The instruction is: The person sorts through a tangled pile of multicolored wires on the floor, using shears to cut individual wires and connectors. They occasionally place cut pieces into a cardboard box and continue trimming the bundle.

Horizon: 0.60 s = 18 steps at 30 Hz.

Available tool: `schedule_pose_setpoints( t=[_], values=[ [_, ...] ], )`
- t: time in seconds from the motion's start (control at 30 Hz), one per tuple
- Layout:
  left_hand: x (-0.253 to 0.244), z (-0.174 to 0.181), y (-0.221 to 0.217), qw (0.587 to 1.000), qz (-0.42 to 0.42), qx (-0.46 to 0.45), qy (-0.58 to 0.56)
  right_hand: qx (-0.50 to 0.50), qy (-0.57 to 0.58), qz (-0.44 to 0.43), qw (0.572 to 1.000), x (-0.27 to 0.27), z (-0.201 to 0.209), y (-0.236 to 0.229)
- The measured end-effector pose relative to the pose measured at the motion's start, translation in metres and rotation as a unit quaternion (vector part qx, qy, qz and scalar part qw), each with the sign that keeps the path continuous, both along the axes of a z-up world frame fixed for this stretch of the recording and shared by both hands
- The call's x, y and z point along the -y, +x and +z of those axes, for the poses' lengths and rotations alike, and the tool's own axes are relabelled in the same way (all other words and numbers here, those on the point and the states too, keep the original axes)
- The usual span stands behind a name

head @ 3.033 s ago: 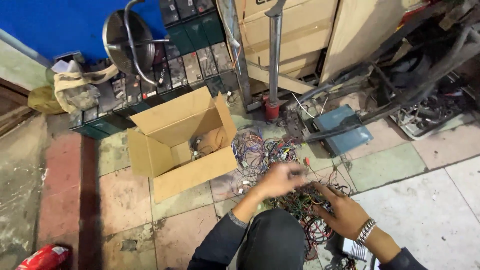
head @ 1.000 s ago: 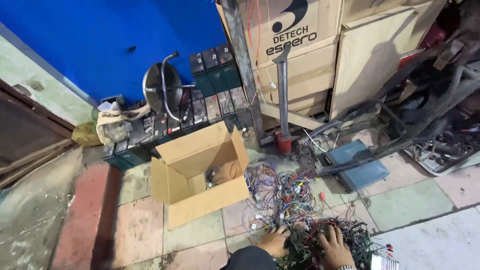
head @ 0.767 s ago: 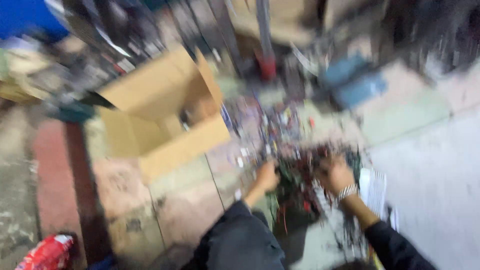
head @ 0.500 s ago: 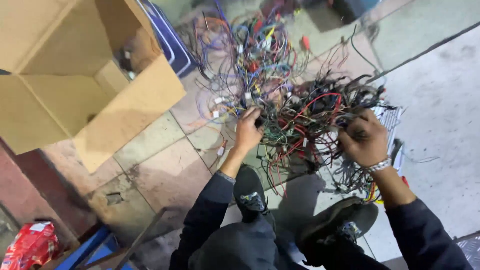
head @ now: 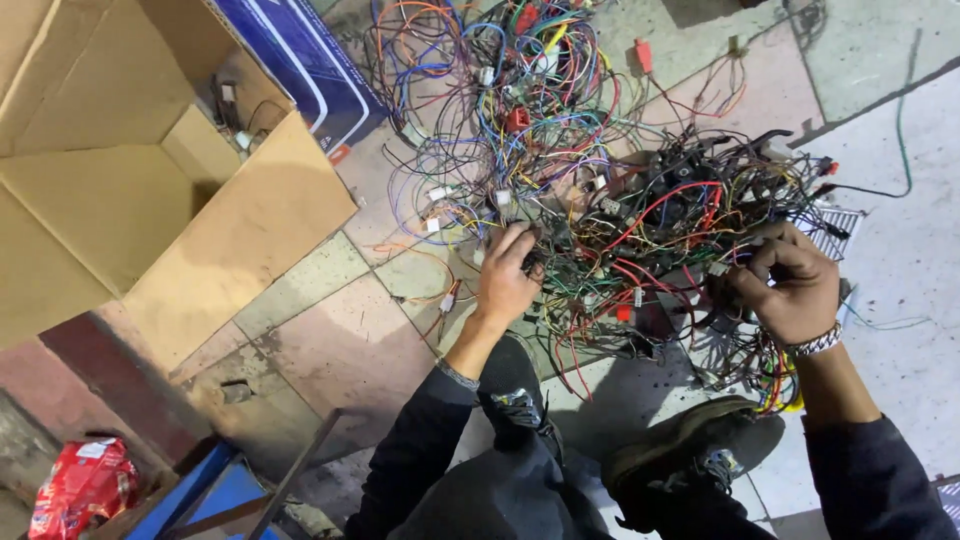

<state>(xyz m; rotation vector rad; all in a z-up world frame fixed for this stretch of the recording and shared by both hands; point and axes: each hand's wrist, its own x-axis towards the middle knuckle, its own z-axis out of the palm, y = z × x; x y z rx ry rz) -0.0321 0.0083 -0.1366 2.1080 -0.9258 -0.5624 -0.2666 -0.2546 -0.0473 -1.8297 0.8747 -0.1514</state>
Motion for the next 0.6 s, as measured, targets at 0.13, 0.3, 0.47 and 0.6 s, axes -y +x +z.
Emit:
schedule_pose_setpoints(
  t=[0.13,0.3,0.47,0.6],
  values=[
    [-0.002,-0.002,0.0,1.0,-0.002,-0.004,0.025,0.006,0.007,-0.013,1.0,-0.001,-0.01,0.0],
    [0.0,0.005,0.003,1.0,0.006,0.014,0.015,-0.001,0.002,-0.015,1.0,-0.001,-0.012,0.001],
    [-0.002,0.021,0.008,1.0,0.02,0.002,-0.009,-0.001,-0.012,-0.013,1.0,-0.003,-0.015,0.0],
    [-0.005,0.018,0.008,0.999,0.009,0.02,-0.025,-0.009,-0.029,-0.011,0.999,-0.004,-0.018,-0.003]
  ],
)
